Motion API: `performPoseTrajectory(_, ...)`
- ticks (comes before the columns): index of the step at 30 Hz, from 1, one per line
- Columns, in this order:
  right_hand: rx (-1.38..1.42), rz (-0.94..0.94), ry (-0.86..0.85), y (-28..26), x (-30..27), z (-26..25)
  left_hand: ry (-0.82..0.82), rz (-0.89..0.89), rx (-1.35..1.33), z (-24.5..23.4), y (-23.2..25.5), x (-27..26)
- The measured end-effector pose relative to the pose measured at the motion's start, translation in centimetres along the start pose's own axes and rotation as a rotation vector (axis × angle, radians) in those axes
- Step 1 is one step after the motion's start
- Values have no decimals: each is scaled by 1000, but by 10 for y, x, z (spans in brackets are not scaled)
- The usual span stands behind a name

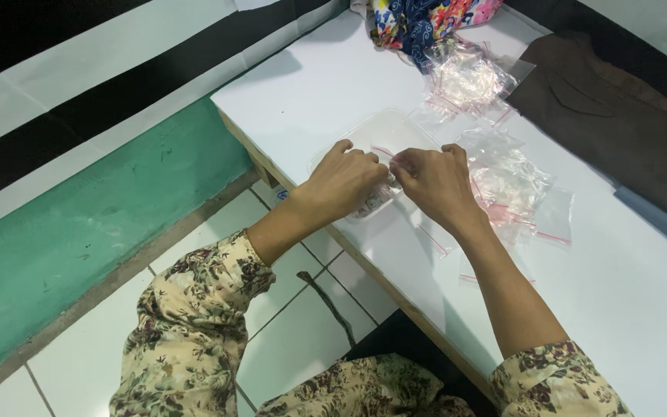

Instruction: Sorting small metal components and colorful buttons and placing the metal parts into small plastic bags

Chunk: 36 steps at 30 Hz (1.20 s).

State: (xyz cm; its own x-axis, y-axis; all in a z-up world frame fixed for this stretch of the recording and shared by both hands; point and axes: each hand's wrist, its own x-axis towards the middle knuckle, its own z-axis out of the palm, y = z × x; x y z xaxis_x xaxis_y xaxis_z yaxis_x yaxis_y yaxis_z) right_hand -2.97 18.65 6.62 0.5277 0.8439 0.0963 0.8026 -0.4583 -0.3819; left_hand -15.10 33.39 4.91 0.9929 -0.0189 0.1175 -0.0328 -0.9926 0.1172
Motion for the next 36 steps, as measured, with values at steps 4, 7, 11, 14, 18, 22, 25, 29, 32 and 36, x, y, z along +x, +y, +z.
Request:
performPoseTrajectory(4, -2, -21, -66, -8, -5, -11, -12, -28, 7, 6, -5, 0)
performPoseTrajectory(7, 30, 1, -103, -17, -10, -21, -43, -42, -25, -5, -3, -6)
performPoseTrajectory(11, 90, -26, -124, -22, -21, -35, -53, -32, -57, -25, 3, -11)
performPoseTrajectory(14, 116, -78, -94, -19, -31, -45, -83, -35, -53, -44, 13, -14)
performPoseTrajectory(18, 188, -126, -27, -12, -56, -62, -72, -49, -78, -69, 33, -16)
performPoseTrajectory(22, 209, -90, 43, -7, -101, -90, -35, 35, -102, -94, 79, -12)
performPoseTrajectory(25, 213, -13, 41, 23, -147, -101, 15, 217, -172, -96, 127, 8)
performPoseTrajectory(29, 206, 133, 38, 61, -230, -114, -22, 453, -335, -71, 198, 43)
performPoseTrajectory(32, 203, 262, 102, 83, -301, -139, -70, 596, -461, -42, 266, 74)
performPoseTrajectory(36, 159, 355, 303, 136, -404, -160, -155, 780, -624, -24, 365, 104)
